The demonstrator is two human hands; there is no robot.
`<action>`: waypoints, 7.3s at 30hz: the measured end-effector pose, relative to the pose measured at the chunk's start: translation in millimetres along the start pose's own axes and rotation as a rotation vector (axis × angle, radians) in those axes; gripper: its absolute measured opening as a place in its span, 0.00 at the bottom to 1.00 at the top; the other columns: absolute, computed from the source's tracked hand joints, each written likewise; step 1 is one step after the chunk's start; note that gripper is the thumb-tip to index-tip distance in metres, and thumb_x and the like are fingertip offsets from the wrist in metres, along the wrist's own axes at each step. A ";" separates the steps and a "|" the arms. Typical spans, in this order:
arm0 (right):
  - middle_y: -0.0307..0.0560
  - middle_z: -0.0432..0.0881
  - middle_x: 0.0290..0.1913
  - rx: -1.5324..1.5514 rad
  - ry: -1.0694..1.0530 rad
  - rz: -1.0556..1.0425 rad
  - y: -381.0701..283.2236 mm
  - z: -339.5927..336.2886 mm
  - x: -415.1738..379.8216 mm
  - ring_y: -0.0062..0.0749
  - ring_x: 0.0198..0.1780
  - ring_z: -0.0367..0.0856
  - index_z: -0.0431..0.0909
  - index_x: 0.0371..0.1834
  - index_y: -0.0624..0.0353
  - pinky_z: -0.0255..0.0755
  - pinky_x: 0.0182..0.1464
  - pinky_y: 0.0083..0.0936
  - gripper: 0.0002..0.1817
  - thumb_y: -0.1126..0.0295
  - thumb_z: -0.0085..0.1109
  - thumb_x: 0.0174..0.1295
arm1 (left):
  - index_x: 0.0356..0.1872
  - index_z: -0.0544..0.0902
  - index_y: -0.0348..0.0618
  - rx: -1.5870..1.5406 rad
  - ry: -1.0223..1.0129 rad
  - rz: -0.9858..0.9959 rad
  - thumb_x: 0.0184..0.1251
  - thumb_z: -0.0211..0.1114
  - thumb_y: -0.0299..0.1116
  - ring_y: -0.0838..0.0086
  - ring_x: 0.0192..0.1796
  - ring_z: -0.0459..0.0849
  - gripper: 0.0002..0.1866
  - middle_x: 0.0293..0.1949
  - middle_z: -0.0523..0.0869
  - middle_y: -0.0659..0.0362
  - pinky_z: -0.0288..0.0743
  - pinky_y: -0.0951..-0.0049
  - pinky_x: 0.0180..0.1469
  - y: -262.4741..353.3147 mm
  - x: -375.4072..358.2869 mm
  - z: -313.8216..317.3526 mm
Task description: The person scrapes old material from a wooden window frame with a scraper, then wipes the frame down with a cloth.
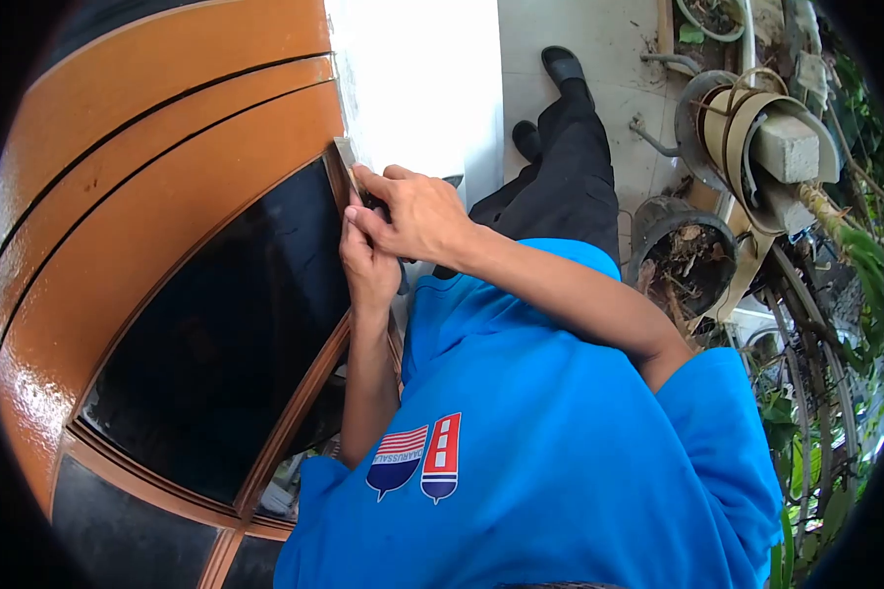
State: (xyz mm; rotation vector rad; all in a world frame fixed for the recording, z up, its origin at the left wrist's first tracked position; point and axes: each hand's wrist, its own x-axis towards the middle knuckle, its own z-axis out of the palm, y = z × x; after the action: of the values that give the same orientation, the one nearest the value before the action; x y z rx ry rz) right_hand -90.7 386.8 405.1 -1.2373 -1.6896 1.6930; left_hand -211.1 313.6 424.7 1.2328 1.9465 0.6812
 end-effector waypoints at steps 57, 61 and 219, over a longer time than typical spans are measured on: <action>0.68 0.80 0.22 0.310 -0.141 0.257 -33.8 -18.7 56.6 0.64 0.28 0.83 0.82 0.29 0.71 0.79 0.37 0.48 0.21 0.62 0.50 0.72 | 0.72 0.68 0.31 -0.261 -0.142 -0.595 0.76 0.47 0.26 0.82 0.16 0.74 0.25 0.29 0.84 0.57 0.67 0.82 0.16 125.5 55.1 -35.3; 0.69 0.80 0.22 0.355 -0.103 0.208 -30.3 -14.4 52.7 0.64 0.28 0.83 0.81 0.30 0.72 0.78 0.36 0.48 0.21 0.62 0.50 0.72 | 0.72 0.69 0.30 -0.241 -0.152 -0.629 0.76 0.47 0.26 0.82 0.16 0.73 0.25 0.28 0.83 0.57 0.67 0.81 0.16 128.8 60.2 -37.8; 0.56 0.86 0.32 0.472 0.067 0.141 8.1 -33.5 47.1 0.44 0.31 0.86 0.84 0.49 0.64 0.80 0.40 0.33 0.16 0.66 0.63 0.63 | 0.75 0.62 0.30 -0.186 0.040 -0.422 0.78 0.49 0.25 0.82 0.23 0.76 0.26 0.48 0.76 0.56 0.69 0.82 0.19 141.7 27.3 -35.4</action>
State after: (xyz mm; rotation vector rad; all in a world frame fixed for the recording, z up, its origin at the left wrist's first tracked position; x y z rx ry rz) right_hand -84.5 442.6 389.4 -1.1837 -1.0929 1.9605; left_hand -171.7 393.6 543.5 0.6703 2.0357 0.6494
